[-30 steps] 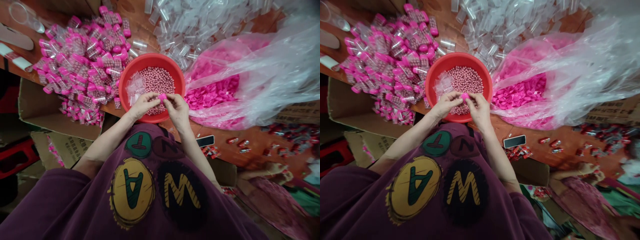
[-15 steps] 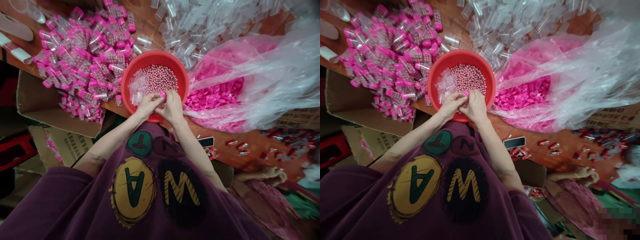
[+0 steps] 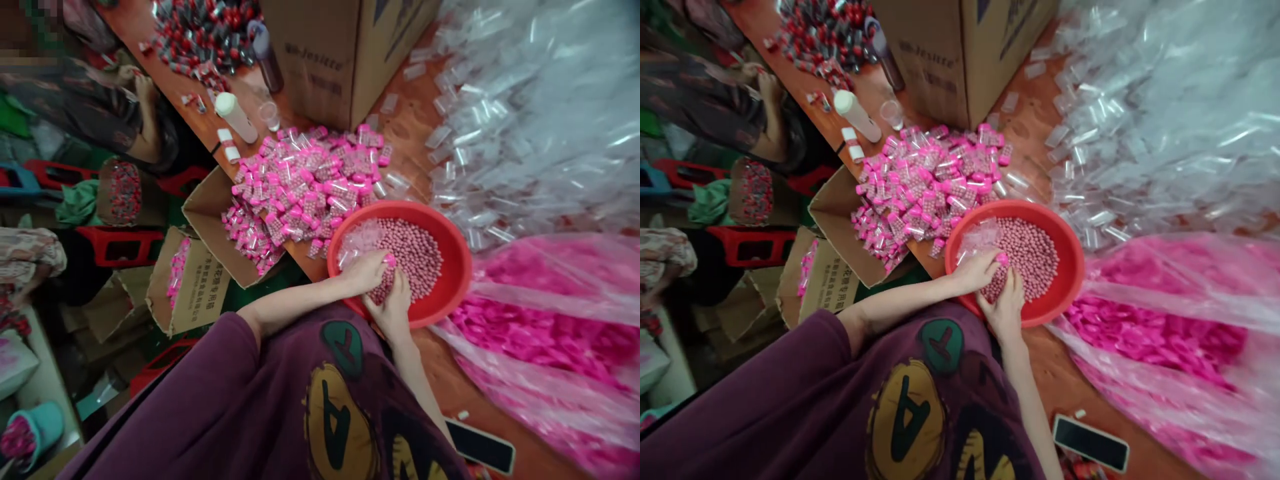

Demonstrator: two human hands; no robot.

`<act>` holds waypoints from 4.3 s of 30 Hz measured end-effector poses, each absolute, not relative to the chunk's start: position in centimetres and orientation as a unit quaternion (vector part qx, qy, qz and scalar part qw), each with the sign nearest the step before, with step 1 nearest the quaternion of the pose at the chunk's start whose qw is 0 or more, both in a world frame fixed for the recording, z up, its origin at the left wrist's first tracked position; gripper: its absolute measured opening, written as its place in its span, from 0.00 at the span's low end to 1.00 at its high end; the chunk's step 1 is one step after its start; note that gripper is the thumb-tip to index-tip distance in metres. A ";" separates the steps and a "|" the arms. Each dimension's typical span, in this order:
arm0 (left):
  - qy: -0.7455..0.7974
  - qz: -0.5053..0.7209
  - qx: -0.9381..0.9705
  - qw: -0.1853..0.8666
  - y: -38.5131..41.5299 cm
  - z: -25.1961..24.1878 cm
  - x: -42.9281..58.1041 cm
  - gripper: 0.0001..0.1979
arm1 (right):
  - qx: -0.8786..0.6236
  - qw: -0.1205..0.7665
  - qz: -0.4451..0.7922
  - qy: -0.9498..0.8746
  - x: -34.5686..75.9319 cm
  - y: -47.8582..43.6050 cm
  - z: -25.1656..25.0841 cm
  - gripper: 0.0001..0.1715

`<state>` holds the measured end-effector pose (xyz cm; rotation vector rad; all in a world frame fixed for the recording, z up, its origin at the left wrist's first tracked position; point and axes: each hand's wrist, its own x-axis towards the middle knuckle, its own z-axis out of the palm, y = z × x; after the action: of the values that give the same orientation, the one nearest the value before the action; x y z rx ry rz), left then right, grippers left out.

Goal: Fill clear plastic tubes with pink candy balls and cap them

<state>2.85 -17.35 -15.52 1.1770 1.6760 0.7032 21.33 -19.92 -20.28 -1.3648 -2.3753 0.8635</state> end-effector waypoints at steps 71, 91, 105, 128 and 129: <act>0.564 0.006 0.711 0.420 -13.6 -22.8 8.2 0.19 | -0.776 0.129 0.225 -0.576 34.4 -17.1 -22.4 0.21; 0.427 0.280 0.311 0.802 -15.1 -9.9 4.0 0.27 | -0.653 0.507 0.448 -0.341 29.9 -15.2 -18.8 0.37; 0.483 0.310 0.240 0.783 -15.9 -10.3 1.4 0.13 | -0.522 0.417 0.501 -0.550 21.1 -16.7 -11.5 0.20; 0.453 0.325 0.170 0.813 -17.0 -10.8 1.6 0.15 | -0.550 0.258 0.367 -0.705 21.4 -18.3 -12.5 0.15; 0.461 0.324 0.172 0.808 -17.0 -10.8 1.6 0.15 | -0.543 0.264 0.374 -0.704 21.4 -18.4 -12.4 0.15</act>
<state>1.63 -17.03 -10.80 0.3672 0.9861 0.6920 21.38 -18.39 -12.35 -1.4681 -1.9012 1.0111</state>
